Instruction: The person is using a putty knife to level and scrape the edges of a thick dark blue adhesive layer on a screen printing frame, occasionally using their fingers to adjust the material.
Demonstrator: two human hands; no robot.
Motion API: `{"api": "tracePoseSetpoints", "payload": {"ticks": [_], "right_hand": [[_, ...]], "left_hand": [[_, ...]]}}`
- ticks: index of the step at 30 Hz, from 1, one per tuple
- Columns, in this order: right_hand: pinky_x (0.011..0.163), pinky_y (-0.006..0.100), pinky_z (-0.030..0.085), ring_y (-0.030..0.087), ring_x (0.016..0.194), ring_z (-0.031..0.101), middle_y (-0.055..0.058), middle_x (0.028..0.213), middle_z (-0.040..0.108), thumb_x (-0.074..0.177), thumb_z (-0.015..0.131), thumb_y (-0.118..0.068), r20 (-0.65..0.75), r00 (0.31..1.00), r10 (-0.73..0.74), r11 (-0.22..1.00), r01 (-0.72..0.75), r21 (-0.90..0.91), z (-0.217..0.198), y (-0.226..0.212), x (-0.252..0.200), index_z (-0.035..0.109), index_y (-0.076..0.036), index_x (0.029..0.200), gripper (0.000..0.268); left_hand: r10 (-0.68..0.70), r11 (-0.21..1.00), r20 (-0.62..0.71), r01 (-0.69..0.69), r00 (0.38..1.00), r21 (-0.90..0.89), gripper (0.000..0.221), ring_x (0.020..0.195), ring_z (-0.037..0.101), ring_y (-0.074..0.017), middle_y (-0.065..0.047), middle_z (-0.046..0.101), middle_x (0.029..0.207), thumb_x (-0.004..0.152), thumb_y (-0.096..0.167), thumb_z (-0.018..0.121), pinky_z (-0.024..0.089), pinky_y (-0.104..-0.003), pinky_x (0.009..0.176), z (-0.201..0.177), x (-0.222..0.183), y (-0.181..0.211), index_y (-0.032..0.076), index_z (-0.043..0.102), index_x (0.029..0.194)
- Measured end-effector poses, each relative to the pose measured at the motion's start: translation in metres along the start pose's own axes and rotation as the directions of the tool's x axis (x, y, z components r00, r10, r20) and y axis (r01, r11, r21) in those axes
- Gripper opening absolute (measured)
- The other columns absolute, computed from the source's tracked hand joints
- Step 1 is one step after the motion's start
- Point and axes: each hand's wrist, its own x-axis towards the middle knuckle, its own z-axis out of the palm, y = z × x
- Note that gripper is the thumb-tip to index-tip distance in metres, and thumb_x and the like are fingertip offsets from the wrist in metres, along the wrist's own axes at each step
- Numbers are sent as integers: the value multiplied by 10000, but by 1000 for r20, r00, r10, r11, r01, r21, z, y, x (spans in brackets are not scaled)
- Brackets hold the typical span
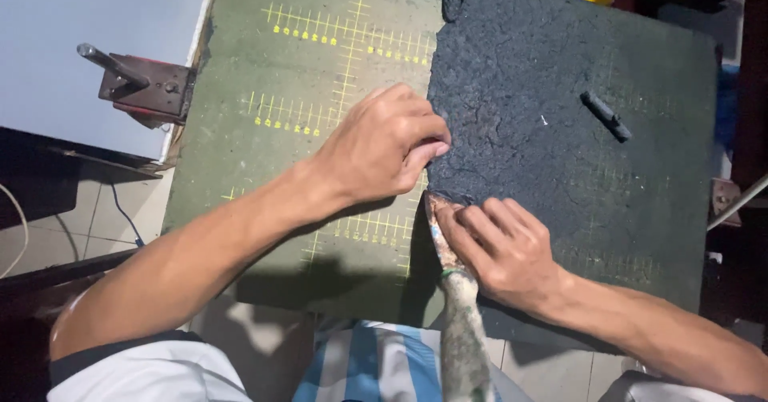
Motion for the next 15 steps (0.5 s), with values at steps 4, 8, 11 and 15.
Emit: {"api": "tracePoseSetpoints", "payload": {"ticks": [4,8,11,15], "right_hand": [[534,343,474,271,578,503,107,720,515,1052,499,-108,-32,991,127,959,-114,258,2,5,-4,722,11,979,263],[517,360,463,278,524,503,106,666,508,964,656,-53,-100,966,239,934,-200,296,5,19,-13,740,31,975,120],[497,352,449,282,504,510,110,651,542,888,757,49,-150,953,263,935,-214,283,-5,26,-11,759,23,937,55],[450,372,419,301,489,509,140,648,561,949,682,-1,-101,991,83,933,-42,358,-9,23,-18,748,27,896,89]], "left_hand": [[62,997,113,-58,992,-45,158,909,668,-341,-106,705,906,918,161,703,539,-476,842,5,-2,-4,120,760,1059],[25,990,228,7,973,-138,192,918,669,-367,-138,687,918,933,47,639,540,-476,833,2,-1,-6,73,739,1096],[9,991,280,30,960,-132,222,933,642,-366,-128,663,950,897,108,699,518,-482,842,-5,-1,-4,94,731,1116],[9,997,316,13,949,-70,331,920,613,-323,-101,646,970,777,253,871,498,-457,844,-6,-4,1,140,771,1071]]}}
